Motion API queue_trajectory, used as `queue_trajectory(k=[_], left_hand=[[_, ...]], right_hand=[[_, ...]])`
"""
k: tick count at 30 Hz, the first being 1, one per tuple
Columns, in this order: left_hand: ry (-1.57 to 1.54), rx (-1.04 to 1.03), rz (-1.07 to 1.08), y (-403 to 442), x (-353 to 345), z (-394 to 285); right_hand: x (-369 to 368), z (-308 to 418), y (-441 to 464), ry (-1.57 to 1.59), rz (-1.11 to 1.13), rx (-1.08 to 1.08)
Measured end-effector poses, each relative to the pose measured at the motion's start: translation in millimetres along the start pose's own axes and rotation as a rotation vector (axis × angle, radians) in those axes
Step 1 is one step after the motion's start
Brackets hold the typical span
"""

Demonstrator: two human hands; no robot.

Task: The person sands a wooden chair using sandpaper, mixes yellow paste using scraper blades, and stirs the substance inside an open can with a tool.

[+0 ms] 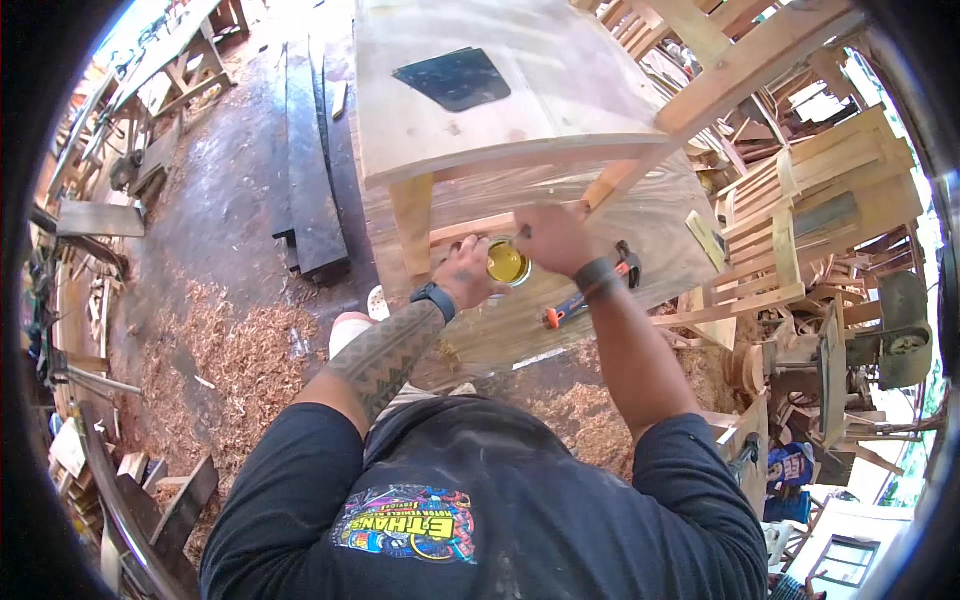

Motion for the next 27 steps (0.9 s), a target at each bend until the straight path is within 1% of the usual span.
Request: queue_trajectory(k=[1,4,5,8,9,10,12,14,15,18,21,24,26,27], left_hand=[[0.015,0.007,0.000,0.7,-0.6,0.6],[-0.013,0.008,0.038,4.0,-0.9,3.1],[-0.016,0.006,0.037,4.8,0.4,5.4],[-0.027,-0.014,0.015,-2.7,-6.2,5.5],[-0.033,-0.016,0.012,-2.6,-4.8,5.7],[-0.039,-0.021,0.005,-0.8,-1.9,3.7],[-0.018,-0.014,0.018,1.1,1.8,-1.7],[0.013,-0.014,0.018,-2.2,3.9,0.5],[0.029,-0.030,0.015,-2.5,3.3,-0.4],[0.041,-0.036,0.025,6.0,2.2,-0.6],[0.035,-0.004,0.029,-1.3,-5.7,1.6],[0.036,-0.011,-0.001,-0.4,-6.0,8.4],[0.032,-0.029,0.011,3.5,-5.9,6.1],[0.030,-0.032,0.033,4.9,-5.2,4.7]], right_hand=[[-17.2,-3.5,-3.0,-0.032,-0.030,0.011],[-30.7,-7.6,-9.6,0.149,0.002,0.071],[-27.8,-16.7,-3.1,0.054,-0.008,0.129],[37.8,0.5,-4.9,-0.026,0.092,-0.008],[46.6,0.3,-5.0,0.033,0.048,0.021],[38.8,-4.2,-5.8,0.018,0.064,0.029],[0.3,-14.0,-3.8,-0.012,0.097,0.051],[-40.2,-21.2,-3.1,0.063,0.135,0.032],[-40.8,-16.8,-4.7,0.100,0.147,0.013],[-5.0,-9.1,1.3,0.048,0.077,0.121],[37.3,4.1,-1.9,0.119,0.055,0.041],[0.1,1.0,-1.0,-0.003,0.020,0.070],[-26.8,-9.1,-1.7,0.064,0.058,0.062],[-26.0,-5.1,-0.2,0.098,0.078,0.060]])
Point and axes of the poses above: each hand's wrist, its own y-axis towards the middle knuckle, its own x-axis out of the back of the hand, z = x × y, the point moved 8 cm from there along y, towards the middle knuckle, and after that the axes turned 6 degrees about -x, right-handed, at the moved point
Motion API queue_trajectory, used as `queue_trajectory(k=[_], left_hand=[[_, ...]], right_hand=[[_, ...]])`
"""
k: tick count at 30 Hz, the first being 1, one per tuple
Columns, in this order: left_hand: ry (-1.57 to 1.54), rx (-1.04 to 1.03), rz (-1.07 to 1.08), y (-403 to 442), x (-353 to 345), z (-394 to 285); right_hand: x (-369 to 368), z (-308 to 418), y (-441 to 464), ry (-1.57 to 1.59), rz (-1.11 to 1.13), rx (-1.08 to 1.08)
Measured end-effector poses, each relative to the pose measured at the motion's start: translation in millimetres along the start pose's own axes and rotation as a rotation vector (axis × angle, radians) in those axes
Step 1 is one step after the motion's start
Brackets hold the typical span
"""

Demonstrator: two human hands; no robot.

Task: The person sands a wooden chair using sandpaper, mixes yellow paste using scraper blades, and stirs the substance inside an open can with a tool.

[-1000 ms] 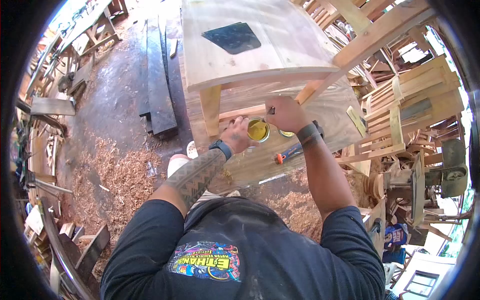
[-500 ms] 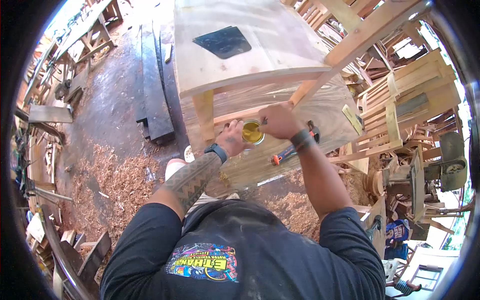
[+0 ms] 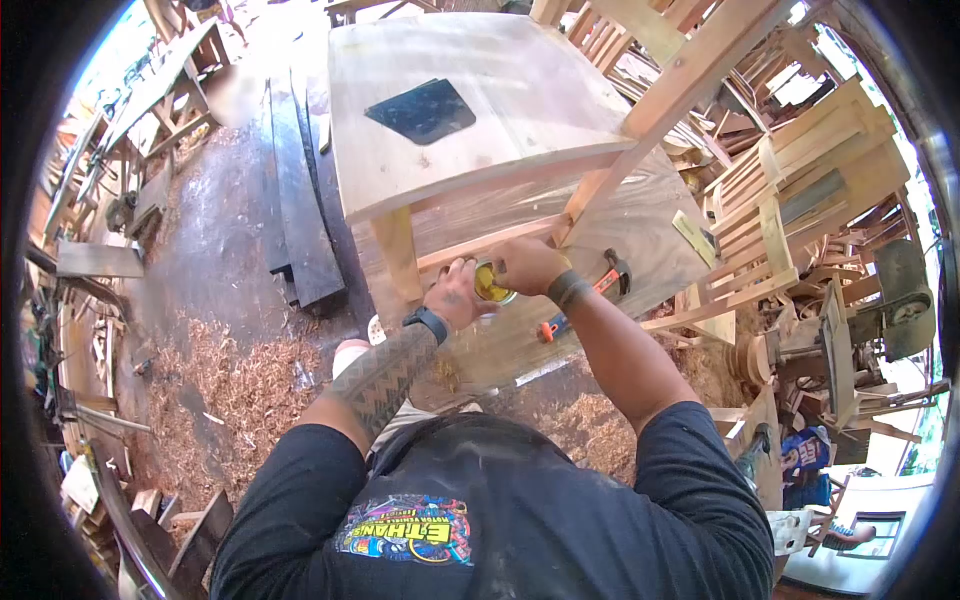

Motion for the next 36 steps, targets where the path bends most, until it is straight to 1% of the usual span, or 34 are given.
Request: queue_trajectory(k=[1,3,4,5,7,8,10,11,12,13,14,16,18,20,23,26,29,36], left_hand=[[-0.003,0.002,0.025,0.6,0.1,0.8],[0.011,-0.002,-0.017,0.0,0.4,3.6],[0.015,-0.003,-0.034,-2.4,-3.7,4.3],[0.018,-0.008,-0.055,-3.3,-4.8,3.9],[-0.037,0.017,-0.007,-3.5,-5.3,3.9],[-0.063,0.025,0.018,-3.9,-4.8,3.2],[-0.140,-0.075,-0.040,-11.6,-2.3,3.5],[-0.176,-0.125,-0.068,-19.5,-2.2,8.0],[-0.071,-0.284,-0.186,-28.9,-12.9,19.0],[-0.181,-0.141,-0.097,-53.8,-8.0,34.9],[-0.293,0.006,-0.004,-85.3,2.0,43.6],[-0.204,-0.060,-0.017,-121.2,32.7,40.4],[-0.183,0.086,0.016,-156.3,39.3,73.7],[-0.017,0.140,-0.097,-195.3,24.2,128.1],[-0.076,0.263,-0.103,-243.5,3.9,161.9],[-0.003,0.272,-0.188,-245.1,4.3,157.5],[0.054,0.302,-0.111,-237.8,12.1,145.6],[0.041,0.302,-0.104,-235.6,8.2,149.1]], right_hand=[[9.7,0.3,2.8,-0.004,-0.032,0.019],[37.6,3.9,5.9,0.001,-0.078,0.058],[60.8,13.7,3.4,0.073,-0.115,0.018],[74.3,23.2,0.1,0.055,-0.127,0.036],[97.2,33.7,-2.8,0.007,-0.164,0.076],[96.1,30.9,-3.6,-0.009,-0.152,0.068],[87.0,23.8,-9.7,-0.037,-0.136,0.051],[85.0,22.6,-17.2,-0.059,-0.165,0.045],[81.5,24.8,-28.3,-0.078,-0.192,0.040],[78.9,25.6,-36.6,-0.090,-0.223,0.034],[75.5,21.2,-42.8,0.044,-0.189,-0.047],[77.5,22.1,-55.1,0.098,-0.224,-0.089],[75.2,21.0,-67.0,0.112,-0.256,-0.115],[73.2,21.9,-76.1,0.083,-0.283,-0.118],[66.0,17.1,-89.4,0.136,-0.345,-0.138],[67.9,18.0,-95.9,0.156,-0.331,-0.161],[73.5,22.0,-96.5,0.151,-0.337,-0.166],[84.3,26.4,-95.3,0.144,-0.364,-0.151]])
Point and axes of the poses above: each hand's wrist, its own y-axis towards the middle knuckle, its own x-axis out of the back of the hand, z = x × y, the point moved 8 cm from there along y, towards the middle knuckle, and after that the axes turned 6 degrees about -x, right-handed, at the moved point
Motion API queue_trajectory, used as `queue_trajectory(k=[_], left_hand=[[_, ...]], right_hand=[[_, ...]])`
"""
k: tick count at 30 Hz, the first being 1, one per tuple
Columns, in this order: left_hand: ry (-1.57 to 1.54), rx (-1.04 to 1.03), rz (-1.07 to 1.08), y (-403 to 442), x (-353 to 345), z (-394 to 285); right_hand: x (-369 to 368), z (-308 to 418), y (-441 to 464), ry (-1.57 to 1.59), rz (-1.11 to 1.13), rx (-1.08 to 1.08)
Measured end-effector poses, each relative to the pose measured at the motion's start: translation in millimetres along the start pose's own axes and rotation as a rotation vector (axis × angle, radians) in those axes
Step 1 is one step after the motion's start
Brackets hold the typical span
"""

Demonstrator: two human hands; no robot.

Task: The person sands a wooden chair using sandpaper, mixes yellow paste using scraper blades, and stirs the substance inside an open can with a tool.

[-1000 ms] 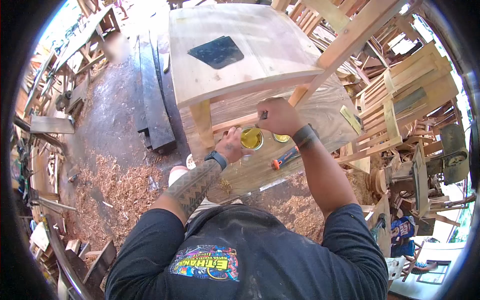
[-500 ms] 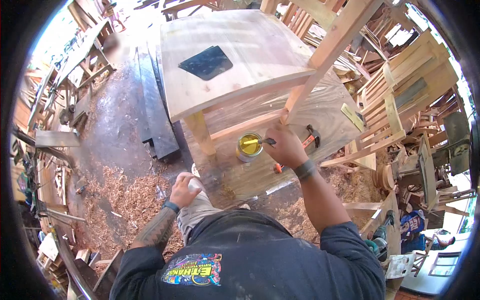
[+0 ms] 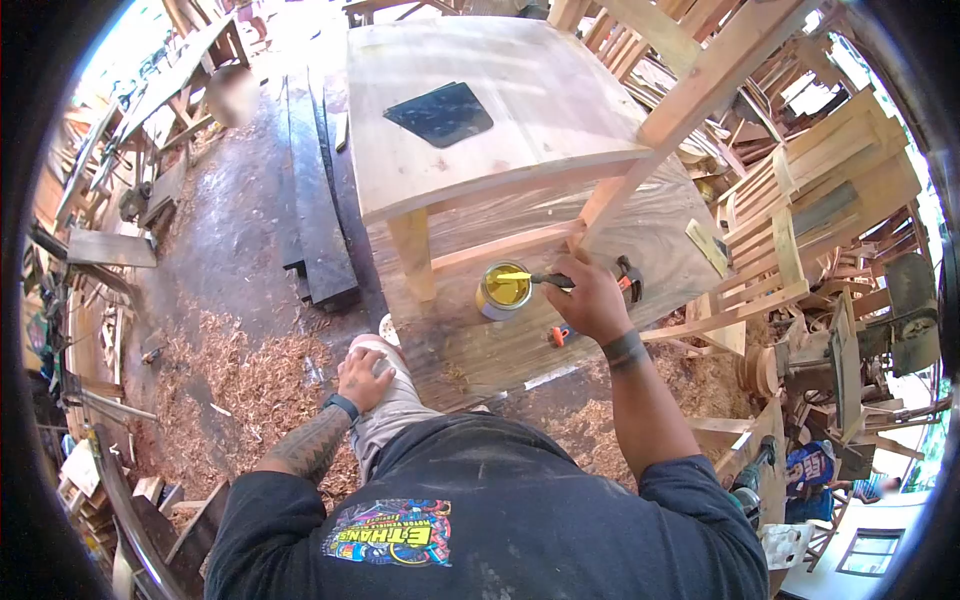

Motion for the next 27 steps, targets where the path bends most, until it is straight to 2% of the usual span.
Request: queue_trajectory(k=[23,27], left_hand=[[0.004,0.009,0.015,1.3,-3.0,4.1],[-0.008,0.007,0.020,0.5,-5.2,7.5]], right_hand=[[24.3,21.3,3.8,-0.053,-0.038,0.059],[27.1,12.0,1.4,0.057,-0.063,-0.018]])
Point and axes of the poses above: each hand's wrist, its own y-axis towards the middle knuckle, its own x-axis out of the back of the hand, z = x × y, the point moved 8 cm from there along y, towards the middle knuckle, and after that the axes turned 6 degrees about -x, right-handed, at the moved point
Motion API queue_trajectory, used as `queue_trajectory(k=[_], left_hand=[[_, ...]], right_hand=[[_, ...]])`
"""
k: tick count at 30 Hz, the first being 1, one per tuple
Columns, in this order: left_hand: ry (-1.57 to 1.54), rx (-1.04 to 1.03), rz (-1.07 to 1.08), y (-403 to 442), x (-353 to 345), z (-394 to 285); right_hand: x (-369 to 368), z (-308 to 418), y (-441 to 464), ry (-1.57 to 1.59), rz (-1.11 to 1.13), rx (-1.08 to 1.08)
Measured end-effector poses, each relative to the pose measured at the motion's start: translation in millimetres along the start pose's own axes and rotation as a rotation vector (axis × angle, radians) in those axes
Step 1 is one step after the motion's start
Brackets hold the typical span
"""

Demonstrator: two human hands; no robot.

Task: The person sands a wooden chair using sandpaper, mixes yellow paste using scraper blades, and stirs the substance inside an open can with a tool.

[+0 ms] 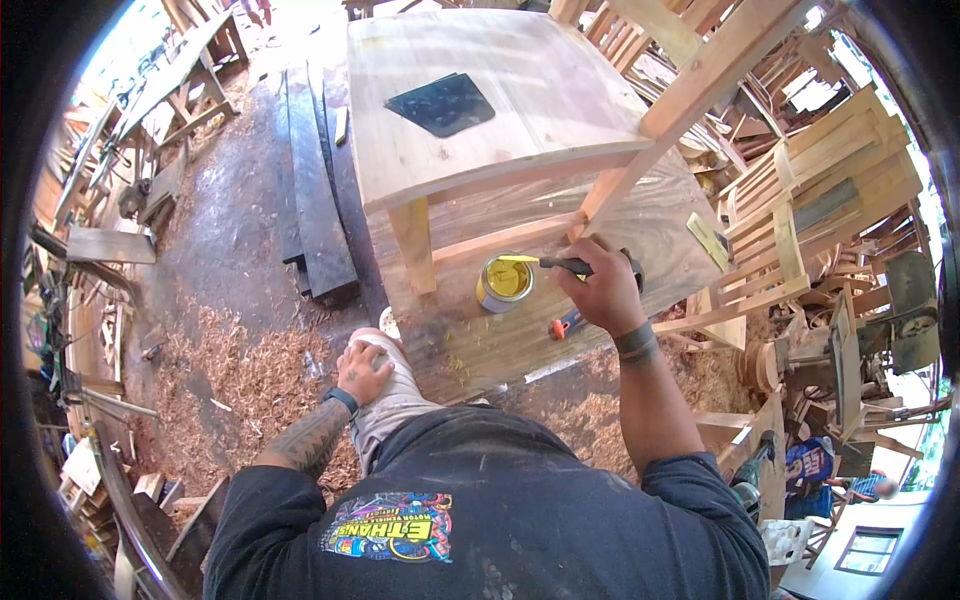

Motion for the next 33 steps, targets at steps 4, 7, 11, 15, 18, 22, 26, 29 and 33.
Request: queue_trajectory(k=[4,7,11,15,18,22,26,29,33], left_hand=[[0.003,0.009,-0.006,0.3,2.0,-1.5],[0.011,-0.005,-0.011,-0.1,0.1,-1.1],[0.001,-0.009,-0.023,2.0,-0.7,0.0],[0.001,-0.011,-0.017,2.9,2.2,-6.3],[-0.004,-0.014,-0.038,2.6,2.8,-6.5],[0.011,0.002,-0.027,1.4,0.1,-1.9],[0.026,0.000,0.039,4.4,2.1,-8.7],[-0.038,-0.279,0.144,13.7,34.4,-67.7],[-0.736,-0.605,0.706,0.9,117.8,-209.0]], right_hand=[[-17.4,-43.8,-12.0,0.092,-0.030,-0.064],[-36.7,-72.9,-22.8,0.151,-0.028,-0.127],[-31.8,-75.2,-18.3,0.245,-0.043,-0.161],[-32.8,-79.2,-15.1,0.182,-0.037,-0.155],[-39.7,-79.9,-14.0,0.090,0.028,-0.162],[-37.6,-72.8,-12.5,0.232,0.040,-0.271],[-36.4,-69.6,-9.8,0.079,0.062,-0.223],[-36.2,-72.3,-8.9,0.036,0.078,-0.216],[-31.6,-65.0,-9.4,0.038,0.066,-0.153]])
Point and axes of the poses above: each hand's wrist, its own y-axis towards the middle knuckle, its own x-axis out of the back of the hand, z = x × y, the point moved 8 cm from there along y, towards the middle knuckle, and after that the axes turned 6 degrees about -x, right-handed, at the moved point
